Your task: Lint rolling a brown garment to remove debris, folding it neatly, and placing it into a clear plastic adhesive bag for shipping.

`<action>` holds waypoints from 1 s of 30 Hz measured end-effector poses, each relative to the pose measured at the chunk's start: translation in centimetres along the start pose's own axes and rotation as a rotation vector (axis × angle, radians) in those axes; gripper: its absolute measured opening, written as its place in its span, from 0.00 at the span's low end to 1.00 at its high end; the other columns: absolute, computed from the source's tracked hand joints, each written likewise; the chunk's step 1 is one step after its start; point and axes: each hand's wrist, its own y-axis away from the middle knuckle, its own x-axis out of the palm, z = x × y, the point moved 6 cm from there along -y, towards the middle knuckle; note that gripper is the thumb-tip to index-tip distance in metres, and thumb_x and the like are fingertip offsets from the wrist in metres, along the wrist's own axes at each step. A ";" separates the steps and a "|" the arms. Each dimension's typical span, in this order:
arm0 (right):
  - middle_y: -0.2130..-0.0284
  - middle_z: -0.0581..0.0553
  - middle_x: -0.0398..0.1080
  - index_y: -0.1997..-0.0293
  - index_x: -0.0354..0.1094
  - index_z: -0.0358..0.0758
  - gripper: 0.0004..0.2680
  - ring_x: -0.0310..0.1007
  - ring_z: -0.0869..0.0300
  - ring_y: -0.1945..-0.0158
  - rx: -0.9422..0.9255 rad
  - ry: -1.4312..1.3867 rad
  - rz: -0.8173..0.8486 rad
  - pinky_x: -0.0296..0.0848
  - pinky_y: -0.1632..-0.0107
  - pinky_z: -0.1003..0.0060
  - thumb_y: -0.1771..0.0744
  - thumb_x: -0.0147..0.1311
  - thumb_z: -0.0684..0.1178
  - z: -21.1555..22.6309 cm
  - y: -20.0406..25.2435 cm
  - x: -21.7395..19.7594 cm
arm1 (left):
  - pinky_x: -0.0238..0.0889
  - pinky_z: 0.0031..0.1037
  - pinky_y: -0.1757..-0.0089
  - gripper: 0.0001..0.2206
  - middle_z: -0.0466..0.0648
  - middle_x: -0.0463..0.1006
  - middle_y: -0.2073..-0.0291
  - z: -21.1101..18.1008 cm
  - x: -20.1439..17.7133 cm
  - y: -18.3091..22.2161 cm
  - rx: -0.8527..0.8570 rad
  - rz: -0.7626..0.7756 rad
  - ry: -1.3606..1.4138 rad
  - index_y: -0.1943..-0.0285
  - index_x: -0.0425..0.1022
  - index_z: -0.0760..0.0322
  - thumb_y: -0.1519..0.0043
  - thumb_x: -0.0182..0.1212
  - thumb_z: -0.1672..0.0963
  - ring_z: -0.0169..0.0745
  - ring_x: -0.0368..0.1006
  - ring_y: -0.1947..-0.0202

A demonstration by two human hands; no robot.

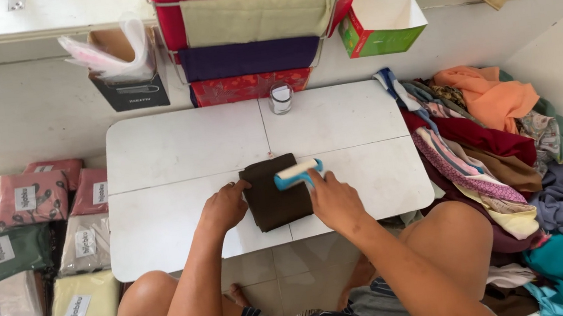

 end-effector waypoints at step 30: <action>0.49 0.42 0.73 0.36 0.66 0.53 0.16 0.75 0.38 0.49 -0.399 0.209 0.143 0.70 0.46 0.44 0.32 0.44 0.45 1.1 -4.6 -4.7 | 0.78 0.39 0.58 0.14 0.60 0.82 0.59 4.0 -0.6 1.2 -0.138 -0.105 0.120 0.45 0.78 0.61 0.41 0.62 0.62 0.56 0.83 0.59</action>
